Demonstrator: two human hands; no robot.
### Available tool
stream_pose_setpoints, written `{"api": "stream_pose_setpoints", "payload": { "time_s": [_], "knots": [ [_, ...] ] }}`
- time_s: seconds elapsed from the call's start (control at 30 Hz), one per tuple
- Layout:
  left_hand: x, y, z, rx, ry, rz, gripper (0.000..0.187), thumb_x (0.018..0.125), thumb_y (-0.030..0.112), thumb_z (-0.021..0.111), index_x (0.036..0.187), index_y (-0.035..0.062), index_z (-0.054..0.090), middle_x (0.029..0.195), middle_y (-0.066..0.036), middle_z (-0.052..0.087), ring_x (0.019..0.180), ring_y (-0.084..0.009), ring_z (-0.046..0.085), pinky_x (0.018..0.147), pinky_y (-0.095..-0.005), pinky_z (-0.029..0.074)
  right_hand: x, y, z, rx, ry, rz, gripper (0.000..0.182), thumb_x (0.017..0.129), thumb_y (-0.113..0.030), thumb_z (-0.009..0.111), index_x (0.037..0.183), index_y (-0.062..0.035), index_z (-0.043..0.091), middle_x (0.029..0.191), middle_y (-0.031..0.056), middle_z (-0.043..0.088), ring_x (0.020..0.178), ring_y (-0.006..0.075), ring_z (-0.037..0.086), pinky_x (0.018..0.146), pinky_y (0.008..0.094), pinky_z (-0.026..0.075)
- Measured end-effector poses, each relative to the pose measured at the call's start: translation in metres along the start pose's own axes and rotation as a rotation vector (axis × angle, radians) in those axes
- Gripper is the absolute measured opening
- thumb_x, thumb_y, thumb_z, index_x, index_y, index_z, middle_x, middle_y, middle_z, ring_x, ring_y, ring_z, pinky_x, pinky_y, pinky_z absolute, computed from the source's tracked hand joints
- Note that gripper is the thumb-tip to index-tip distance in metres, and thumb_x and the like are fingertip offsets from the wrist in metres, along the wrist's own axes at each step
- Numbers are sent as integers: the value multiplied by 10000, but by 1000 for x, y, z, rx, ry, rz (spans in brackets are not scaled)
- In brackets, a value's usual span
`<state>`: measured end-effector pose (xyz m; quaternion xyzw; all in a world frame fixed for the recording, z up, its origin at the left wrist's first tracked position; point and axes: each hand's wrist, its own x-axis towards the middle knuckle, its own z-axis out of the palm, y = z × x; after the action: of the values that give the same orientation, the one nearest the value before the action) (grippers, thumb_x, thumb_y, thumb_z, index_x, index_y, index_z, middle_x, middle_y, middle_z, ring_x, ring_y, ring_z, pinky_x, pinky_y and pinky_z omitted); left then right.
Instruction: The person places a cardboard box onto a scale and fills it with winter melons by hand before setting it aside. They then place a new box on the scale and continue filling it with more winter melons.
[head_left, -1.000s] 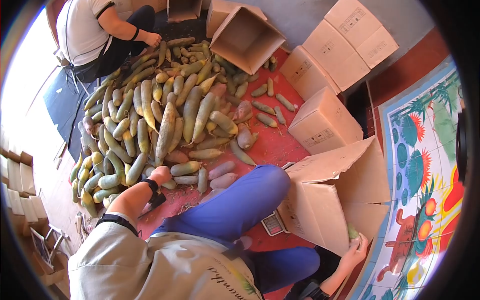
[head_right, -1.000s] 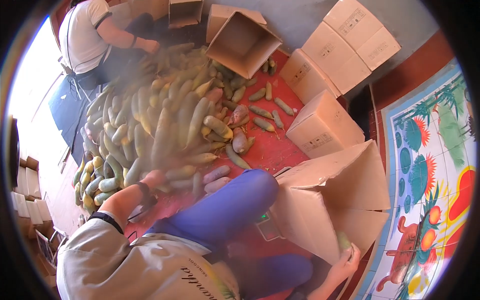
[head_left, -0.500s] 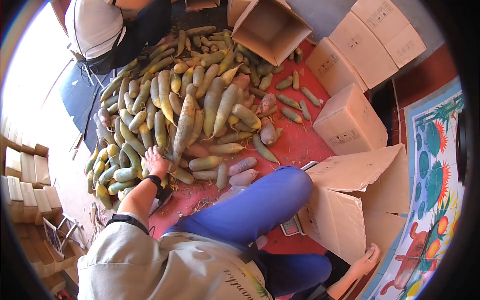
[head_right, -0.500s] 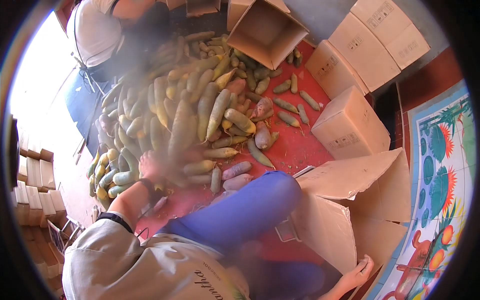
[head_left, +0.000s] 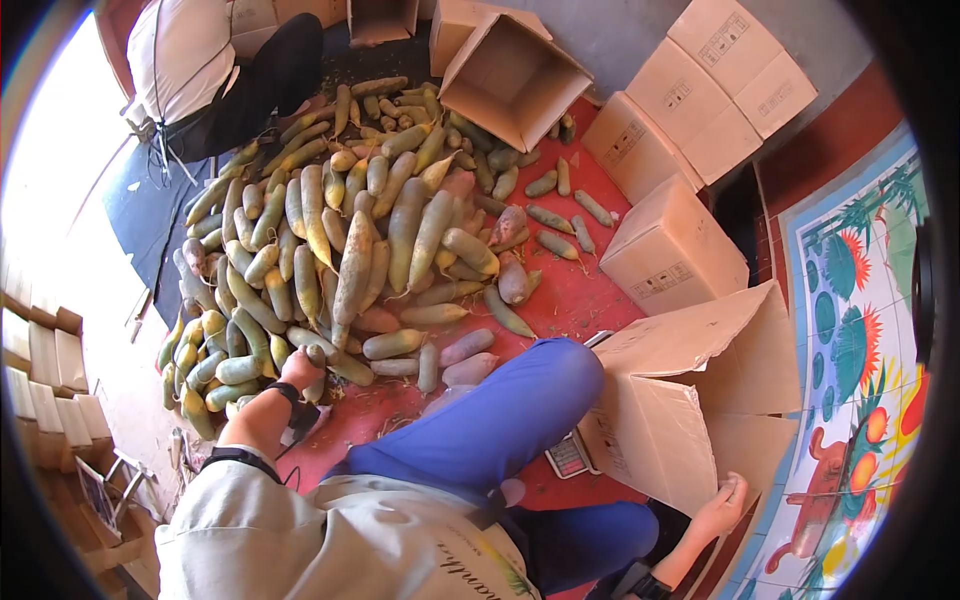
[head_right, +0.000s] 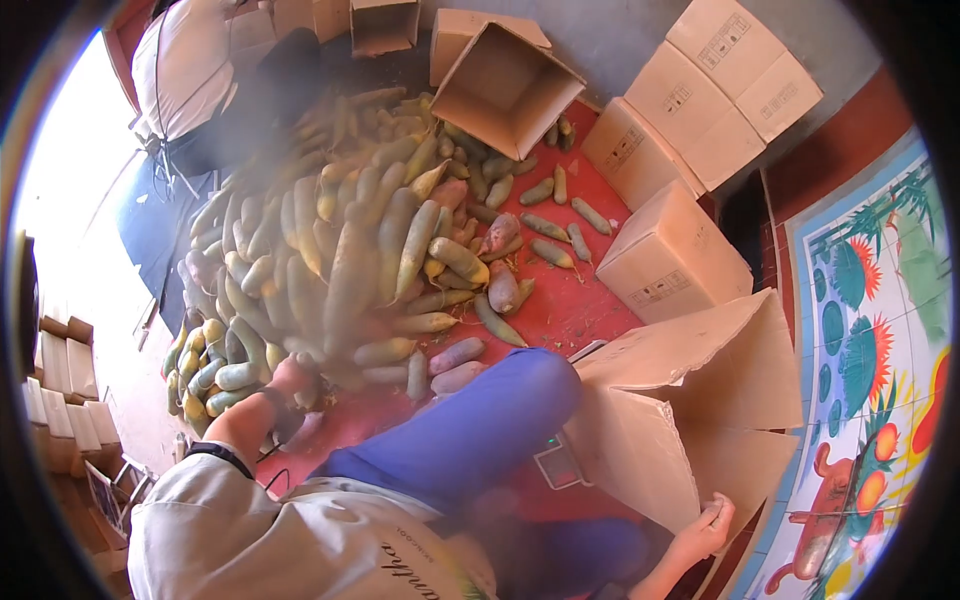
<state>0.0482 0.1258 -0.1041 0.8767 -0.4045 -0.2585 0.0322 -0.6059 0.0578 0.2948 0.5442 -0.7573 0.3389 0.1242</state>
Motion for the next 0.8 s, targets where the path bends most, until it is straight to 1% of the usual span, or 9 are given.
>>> {"api": "stream_pose_setpoints", "payload": {
  "time_s": [0.03,0.13,0.2,0.23,0.3,0.47,0.6,0.67,0.8],
  "knots": [
    [10,-6,11,-10,3,0,659,594,284,730,1142,25,473,981,-196,612,938,-321,593,816,-381,481,0,1,0,-3,-16,29,188,902,-133,430,930,-8,567,734,70,551,678,167,539,628,291,440],
    [16,7,9,-142,-50,389,688,578,312,742,1143,24,474,1000,-202,607,951,-330,584,830,-381,472,-1,-3,1,17,-1,43,174,897,-129,442,939,-13,566,740,77,562,679,167,557,636,284,454],
    [-16,81,-45,-289,-178,408,682,577,327,745,1136,34,487,1028,-198,596,976,-332,570,845,-381,458,-1,-6,-1,58,-21,40,182,892,-131,460,969,-1,560,820,106,577,748,208,568,685,315,456],
    [-21,104,-56,-335,-151,518,666,587,326,740,1133,37,492,1044,-197,587,993,-330,560,856,-381,450,-2,-11,-2,62,-14,35,182,892,-131,460,969,-1,560,820,106,577,748,208,568,685,315,456],
    [-37,155,-84,-404,-122,694,635,603,320,731,1127,44,501,1063,-191,575,1011,-326,546,865,-383,439,-7,-28,-4,-210,190,-265,202,861,-76,479,1021,27,545,980,148,559,891,282,535,783,364,425],
    [-144,282,-194,-640,-140,1048,543,619,318,725,1047,49,526,962,-162,586,933,-311,562,817,-391,450,-37,-91,-10,-56,150,-429,274,819,-63,504,1076,30,525,1073,178,534,992,349,501,858,437,391],
    [-207,333,-236,-635,-266,1444,473,626,263,731,1006,46,552,905,-128,596,817,-281,595,715,-361,478,-62,-149,-17,285,-248,-547,348,787,-132,524,1095,29,502,1071,194,531,997,355,512,880,429,395],
    [-237,349,-249,-620,-394,1557,469,606,290,707,960,44,522,865,-163,579,795,-365,571,706,-417,468,-66,-168,-17,378,-322,-656,430,780,-230,572,1116,24,487,1056,197,542,946,344,537,837,409,426],
    [-267,367,-237,-625,-424,1718,427,589,248,685,907,28,504,815,-158,564,772,-361,565,683,-430,459,-74,-185,-23,461,-458,-671,527,771,-354,635,1128,5,487,1024,175,558,897,336,556,789,395,444]
  ]
}}
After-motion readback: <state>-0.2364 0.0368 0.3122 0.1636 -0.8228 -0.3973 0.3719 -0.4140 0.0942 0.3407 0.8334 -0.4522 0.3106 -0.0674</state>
